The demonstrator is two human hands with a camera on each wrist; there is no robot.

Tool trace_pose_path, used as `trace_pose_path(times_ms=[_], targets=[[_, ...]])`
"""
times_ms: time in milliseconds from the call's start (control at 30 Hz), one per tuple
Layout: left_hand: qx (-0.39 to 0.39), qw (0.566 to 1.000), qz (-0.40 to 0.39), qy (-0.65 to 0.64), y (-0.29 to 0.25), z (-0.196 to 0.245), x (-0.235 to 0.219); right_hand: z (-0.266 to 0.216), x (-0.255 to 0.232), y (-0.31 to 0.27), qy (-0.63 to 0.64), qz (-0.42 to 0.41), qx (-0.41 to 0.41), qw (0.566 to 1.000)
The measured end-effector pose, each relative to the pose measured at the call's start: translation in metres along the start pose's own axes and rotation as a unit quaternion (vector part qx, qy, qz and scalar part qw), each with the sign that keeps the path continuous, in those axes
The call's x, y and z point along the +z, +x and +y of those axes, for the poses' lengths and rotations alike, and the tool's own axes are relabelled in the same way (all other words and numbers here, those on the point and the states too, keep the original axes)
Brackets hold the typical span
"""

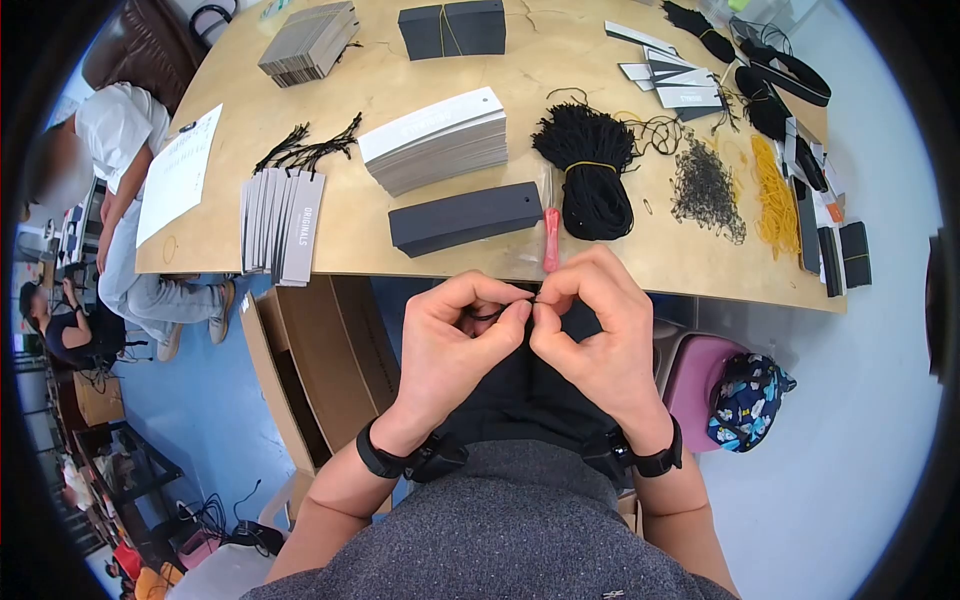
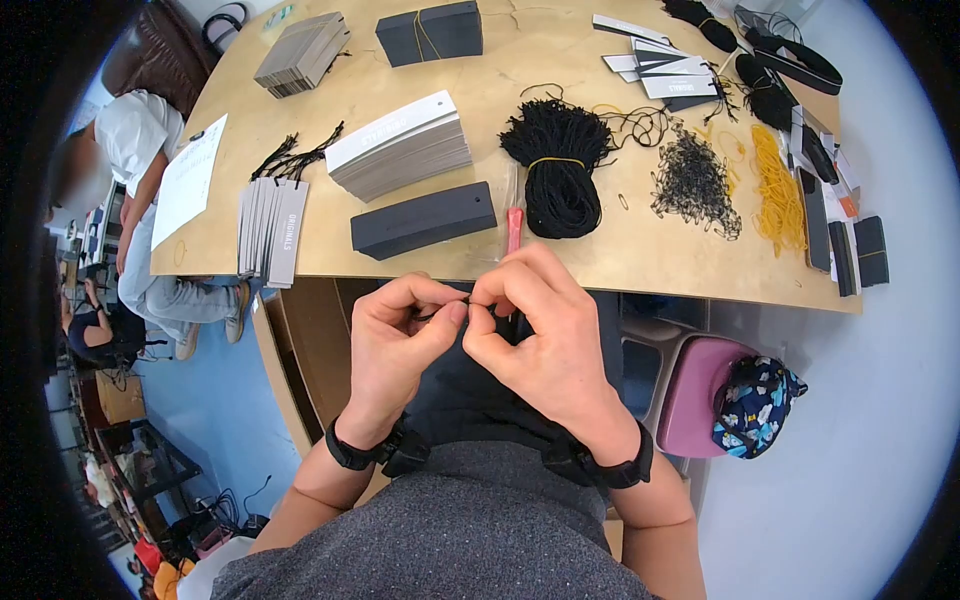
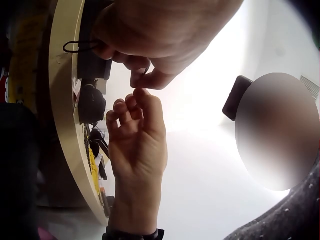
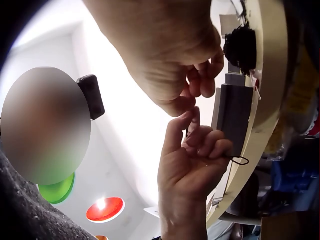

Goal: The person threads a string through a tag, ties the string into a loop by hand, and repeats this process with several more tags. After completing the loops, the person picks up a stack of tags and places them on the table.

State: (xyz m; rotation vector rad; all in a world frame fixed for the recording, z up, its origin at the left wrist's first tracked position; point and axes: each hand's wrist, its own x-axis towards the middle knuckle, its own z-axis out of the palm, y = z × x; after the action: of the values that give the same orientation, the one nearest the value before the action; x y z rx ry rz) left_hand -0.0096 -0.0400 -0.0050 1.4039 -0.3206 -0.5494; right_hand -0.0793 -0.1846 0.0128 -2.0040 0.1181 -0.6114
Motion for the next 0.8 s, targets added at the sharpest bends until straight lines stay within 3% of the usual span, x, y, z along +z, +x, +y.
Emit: trace_pose_path(times_ms=[800], targets=[[-0.018,0.999,-0.046,0.010,0.0074,0.0026,0.0024,-0.0008,-0.0032,0.0004,0.009,-0.013,0.027,1.000]])
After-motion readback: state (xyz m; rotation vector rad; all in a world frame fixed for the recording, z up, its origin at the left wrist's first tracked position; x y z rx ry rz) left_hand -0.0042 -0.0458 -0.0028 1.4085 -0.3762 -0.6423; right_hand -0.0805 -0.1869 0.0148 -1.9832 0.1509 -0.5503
